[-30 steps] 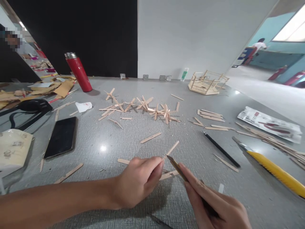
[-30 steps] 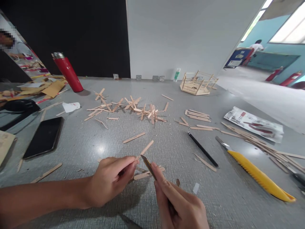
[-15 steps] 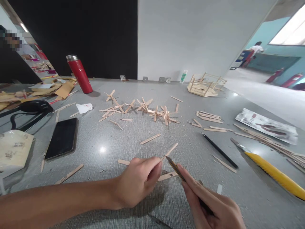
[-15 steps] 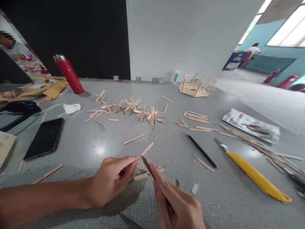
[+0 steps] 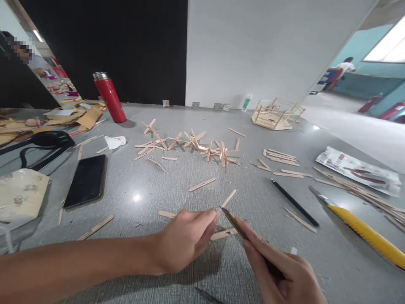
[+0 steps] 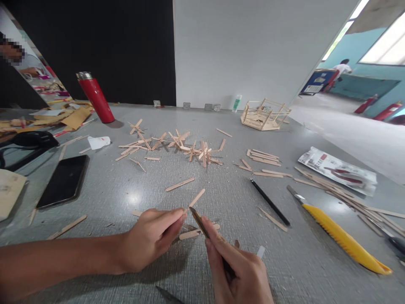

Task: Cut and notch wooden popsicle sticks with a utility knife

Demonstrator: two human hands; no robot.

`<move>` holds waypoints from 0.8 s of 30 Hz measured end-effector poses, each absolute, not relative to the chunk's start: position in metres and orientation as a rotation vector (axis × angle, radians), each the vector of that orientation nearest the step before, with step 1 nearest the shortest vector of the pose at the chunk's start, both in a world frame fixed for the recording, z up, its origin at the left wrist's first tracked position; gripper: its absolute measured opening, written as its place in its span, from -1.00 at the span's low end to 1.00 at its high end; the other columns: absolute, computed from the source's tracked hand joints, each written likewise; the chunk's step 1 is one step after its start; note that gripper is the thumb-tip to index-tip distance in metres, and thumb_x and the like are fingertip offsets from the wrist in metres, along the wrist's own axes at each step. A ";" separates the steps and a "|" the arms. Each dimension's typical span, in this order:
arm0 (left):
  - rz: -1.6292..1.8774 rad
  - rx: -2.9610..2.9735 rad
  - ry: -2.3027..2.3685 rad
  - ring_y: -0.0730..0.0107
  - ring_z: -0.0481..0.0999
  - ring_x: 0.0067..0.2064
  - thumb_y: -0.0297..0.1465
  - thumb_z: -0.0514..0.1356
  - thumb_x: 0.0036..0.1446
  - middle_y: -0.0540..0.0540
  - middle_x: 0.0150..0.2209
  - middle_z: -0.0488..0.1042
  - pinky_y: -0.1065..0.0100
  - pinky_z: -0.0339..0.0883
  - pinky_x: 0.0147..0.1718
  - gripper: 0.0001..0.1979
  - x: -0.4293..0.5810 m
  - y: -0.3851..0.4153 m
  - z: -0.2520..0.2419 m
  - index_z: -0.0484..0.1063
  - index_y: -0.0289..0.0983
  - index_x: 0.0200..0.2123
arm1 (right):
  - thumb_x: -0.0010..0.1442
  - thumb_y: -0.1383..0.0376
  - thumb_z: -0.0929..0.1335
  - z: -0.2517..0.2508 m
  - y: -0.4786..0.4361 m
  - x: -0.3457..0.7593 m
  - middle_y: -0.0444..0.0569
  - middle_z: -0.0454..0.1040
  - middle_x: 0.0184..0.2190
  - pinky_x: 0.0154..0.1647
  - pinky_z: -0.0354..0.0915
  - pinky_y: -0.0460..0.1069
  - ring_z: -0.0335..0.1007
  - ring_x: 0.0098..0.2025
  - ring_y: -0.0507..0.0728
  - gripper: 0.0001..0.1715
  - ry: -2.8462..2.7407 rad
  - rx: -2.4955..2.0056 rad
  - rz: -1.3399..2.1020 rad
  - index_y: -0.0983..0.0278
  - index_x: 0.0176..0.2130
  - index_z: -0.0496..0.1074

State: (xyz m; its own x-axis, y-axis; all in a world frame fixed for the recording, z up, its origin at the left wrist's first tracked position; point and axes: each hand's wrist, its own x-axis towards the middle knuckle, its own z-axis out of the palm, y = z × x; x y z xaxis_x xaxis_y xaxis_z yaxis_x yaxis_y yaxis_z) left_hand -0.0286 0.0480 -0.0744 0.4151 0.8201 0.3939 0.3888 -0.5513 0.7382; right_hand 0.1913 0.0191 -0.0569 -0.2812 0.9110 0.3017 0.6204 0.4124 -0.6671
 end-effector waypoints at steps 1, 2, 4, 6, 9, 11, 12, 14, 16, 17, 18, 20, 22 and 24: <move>1.024 2.123 1.023 0.51 0.09 -0.52 -0.42 -0.04 0.44 0.10 -0.51 0.16 0.36 0.04 -0.49 -0.73 -0.029 0.048 -0.074 0.24 -0.23 -0.37 | 0.36 0.25 0.30 -0.057 0.019 0.191 -0.24 0.33 -0.69 -0.84 0.14 -0.18 0.08 -0.76 -0.02 -0.50 -2.011 -1.301 0.561 0.17 0.24 0.46; 1.020 2.111 1.025 0.51 0.09 -0.52 -0.41 -0.04 0.45 0.10 -0.51 0.17 0.36 0.05 -0.49 -0.73 -0.028 0.048 -0.073 0.24 -0.23 -0.37 | 0.36 0.26 0.30 -0.058 0.019 0.190 -0.25 0.32 -0.68 -0.84 0.12 -0.19 0.06 -0.76 -0.04 -0.50 -2.017 -1.299 0.551 0.19 0.24 0.45; 1.013 2.052 1.042 0.52 0.10 -0.52 -0.37 -0.04 0.45 0.11 -0.52 0.17 0.37 0.05 -0.48 -0.70 -0.028 0.049 -0.069 0.24 -0.23 -0.39 | 0.36 0.27 0.30 -0.059 0.019 0.190 -0.25 0.31 -0.67 -0.83 0.10 -0.20 0.05 -0.75 -0.05 -0.50 -2.021 -1.281 0.530 0.20 0.25 0.45; 1.005 1.943 1.048 0.55 0.14 -0.53 -0.32 -0.01 0.46 0.11 -0.55 0.20 0.40 0.06 -0.48 -0.66 -0.026 0.051 -0.062 0.25 -0.25 -0.42 | 0.35 0.26 0.31 -0.059 0.020 0.191 -0.24 0.32 -0.66 -0.84 0.08 -0.19 0.05 -0.74 -0.04 -0.50 -1.989 -1.272 0.513 0.19 0.24 0.45; 0.931 1.606 0.932 0.59 0.25 -0.59 -0.15 0.02 0.44 0.08 -0.54 0.32 0.46 0.09 -0.57 -0.63 -0.025 0.055 -0.053 0.33 -0.27 -0.34 | 0.35 0.25 0.31 -0.057 0.022 0.193 -0.25 0.34 -0.66 -0.86 0.04 -0.18 0.02 -0.74 -0.03 -0.51 -1.953 -1.294 0.476 0.15 0.23 0.47; 0.846 1.348 0.806 0.60 0.28 -0.64 -0.07 0.01 0.43 0.06 -0.51 0.38 0.50 0.09 -0.65 -0.60 -0.024 0.059 -0.049 0.37 -0.28 -0.24 | 0.33 0.26 0.33 -0.056 0.023 0.195 -0.24 0.39 -0.63 -0.84 0.09 -0.18 0.04 -0.73 -0.04 -0.49 -1.969 -1.285 0.441 0.13 0.23 0.46; 0.804 1.236 0.750 0.61 0.27 -0.65 -0.06 0.01 0.43 0.05 -0.50 0.40 0.51 0.08 -0.67 -0.59 -0.024 0.061 -0.048 0.38 -0.29 -0.21 | 0.32 0.27 0.34 -0.055 0.023 0.196 -0.24 0.43 -0.61 -0.82 0.13 -0.19 0.06 -0.73 -0.04 -0.48 -1.973 -1.274 0.429 0.12 0.24 0.46; 0.743 1.072 0.647 0.64 0.24 -0.67 -0.09 0.04 0.42 0.06 -0.51 0.39 0.53 0.08 -0.67 -0.61 -0.025 0.065 -0.047 0.40 -0.30 -0.23 | 0.31 0.28 0.35 -0.054 0.023 0.197 -0.21 0.54 -0.52 -0.76 0.22 -0.20 0.15 -0.72 -0.06 -0.47 -1.954 -1.257 0.420 0.11 0.24 0.45; 0.700 0.947 0.533 0.65 0.21 -0.67 -0.14 0.11 0.40 0.08 -0.53 0.35 0.53 0.07 -0.67 -0.66 -0.027 0.068 -0.046 0.40 -0.30 -0.27 | 0.30 0.28 0.36 -0.052 0.024 0.198 -0.16 0.65 -0.39 -0.66 0.35 -0.20 0.34 -0.65 -0.04 -0.48 -1.946 -1.234 0.435 0.08 0.23 0.46; 0.673 0.897 0.477 0.65 0.20 -0.67 -0.15 0.13 0.39 0.09 -0.54 0.33 0.52 0.07 -0.66 -0.68 -0.029 0.070 -0.046 0.40 -0.30 -0.27 | 0.30 0.29 0.36 -0.051 0.025 0.199 -0.14 0.67 -0.33 -0.60 0.41 -0.18 0.45 -0.58 0.00 -0.48 -1.946 -1.225 0.440 0.06 0.22 0.47; 0.645 0.859 0.429 0.65 0.20 -0.67 -0.16 0.16 0.37 0.10 -0.54 0.30 0.52 0.07 -0.66 -0.69 -0.030 0.071 -0.045 0.39 -0.29 -0.28 | 0.30 0.28 0.36 -0.049 0.027 0.201 -0.12 0.69 -0.29 -0.54 0.46 -0.15 0.54 -0.50 0.05 -0.49 -1.959 -1.210 0.443 0.04 0.21 0.48; 0.584 0.806 0.361 0.66 0.18 -0.66 -0.16 0.22 0.34 0.13 -0.54 0.23 0.52 0.05 -0.65 -0.70 -0.033 0.072 -0.044 0.38 -0.29 -0.30 | 0.31 0.27 0.34 -0.043 0.033 0.204 -0.10 0.69 -0.28 -0.45 0.52 -0.10 0.63 -0.36 0.14 -0.50 -2.021 -1.176 0.443 0.04 0.21 0.49; 0.545 0.788 0.318 0.66 0.17 -0.66 -0.16 0.26 0.31 0.15 -0.56 0.17 0.52 0.03 -0.64 -0.69 -0.034 0.072 -0.044 0.37 -0.28 -0.33 | 0.35 0.27 0.29 -0.039 0.040 0.208 -0.09 0.67 -0.31 -0.39 0.52 -0.09 0.63 -0.31 0.14 -0.55 -2.117 -1.157 0.456 0.07 0.18 0.49; 0.549 0.810 0.298 0.66 0.18 -0.65 -0.18 0.28 0.30 0.15 -0.57 0.17 0.52 0.03 -0.63 -0.69 -0.033 0.070 -0.044 0.38 -0.29 -0.35 | 0.39 0.29 0.26 -0.036 0.048 0.211 -0.10 0.64 -0.33 -0.35 0.49 -0.11 0.60 -0.33 0.08 -0.66 -2.212 -1.147 0.490 0.12 0.06 0.53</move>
State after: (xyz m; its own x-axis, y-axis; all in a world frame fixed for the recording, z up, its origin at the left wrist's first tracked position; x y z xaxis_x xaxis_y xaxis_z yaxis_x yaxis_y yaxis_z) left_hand -0.0327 0.0705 -0.0442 0.8214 0.5686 -0.0447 -0.3480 0.5617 0.7506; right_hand 0.2111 0.0480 -0.0362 -0.4521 0.8270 0.3342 0.6088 0.5599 -0.5620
